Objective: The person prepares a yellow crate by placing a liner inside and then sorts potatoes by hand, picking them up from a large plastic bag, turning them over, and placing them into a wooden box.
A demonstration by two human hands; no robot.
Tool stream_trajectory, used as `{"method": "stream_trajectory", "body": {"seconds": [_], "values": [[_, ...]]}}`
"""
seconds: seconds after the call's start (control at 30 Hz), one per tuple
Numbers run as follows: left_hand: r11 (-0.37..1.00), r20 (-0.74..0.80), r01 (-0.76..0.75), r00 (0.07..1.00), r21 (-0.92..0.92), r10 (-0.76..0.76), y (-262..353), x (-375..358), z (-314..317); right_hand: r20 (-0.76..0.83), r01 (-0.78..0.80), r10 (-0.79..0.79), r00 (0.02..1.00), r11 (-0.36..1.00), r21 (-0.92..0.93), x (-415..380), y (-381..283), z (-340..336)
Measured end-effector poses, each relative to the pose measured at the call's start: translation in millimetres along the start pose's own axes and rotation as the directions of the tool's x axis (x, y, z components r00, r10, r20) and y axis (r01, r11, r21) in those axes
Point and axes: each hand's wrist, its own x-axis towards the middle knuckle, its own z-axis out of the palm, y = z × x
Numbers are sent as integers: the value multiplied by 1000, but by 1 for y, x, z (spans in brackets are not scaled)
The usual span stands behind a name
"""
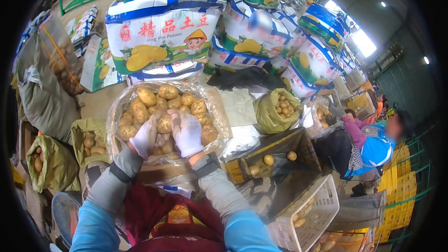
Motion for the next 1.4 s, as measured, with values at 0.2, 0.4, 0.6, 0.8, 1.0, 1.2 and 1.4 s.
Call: {"method": "stream_trajectory", "body": {"seconds": [0.2,0.4,0.6,0.8,1.0,1.2,1.4], "values": [[951,-47,192,977,-244,-209,25,-2,-6,-209,205,-195,958,978,27,4,44,10],[966,122,-212,973,145,195,-34,34,-32,100,140,-152,983,984,111,-17,16,-1],[997,58,71,996,-37,-69,-42,53,-53,-620,173,-155,769,984,-31,-52,17,-202],[967,207,-35,978,254,-19,-70,49,-90,-628,-472,-749,212,484,-737,-205,-58,-553],[975,119,117,983,189,-141,-53,43,-49,-990,-972,27,-137,190,140,-311,-62,-748],[993,143,120,982,19,-121,-68,65,-105,-946,-894,-29,323,318,-315,-248,93,-635],[947,22,33,999,-319,-27,15,-4,-43,-712,-531,322,624,843,-84,-119,155,-422]]}}
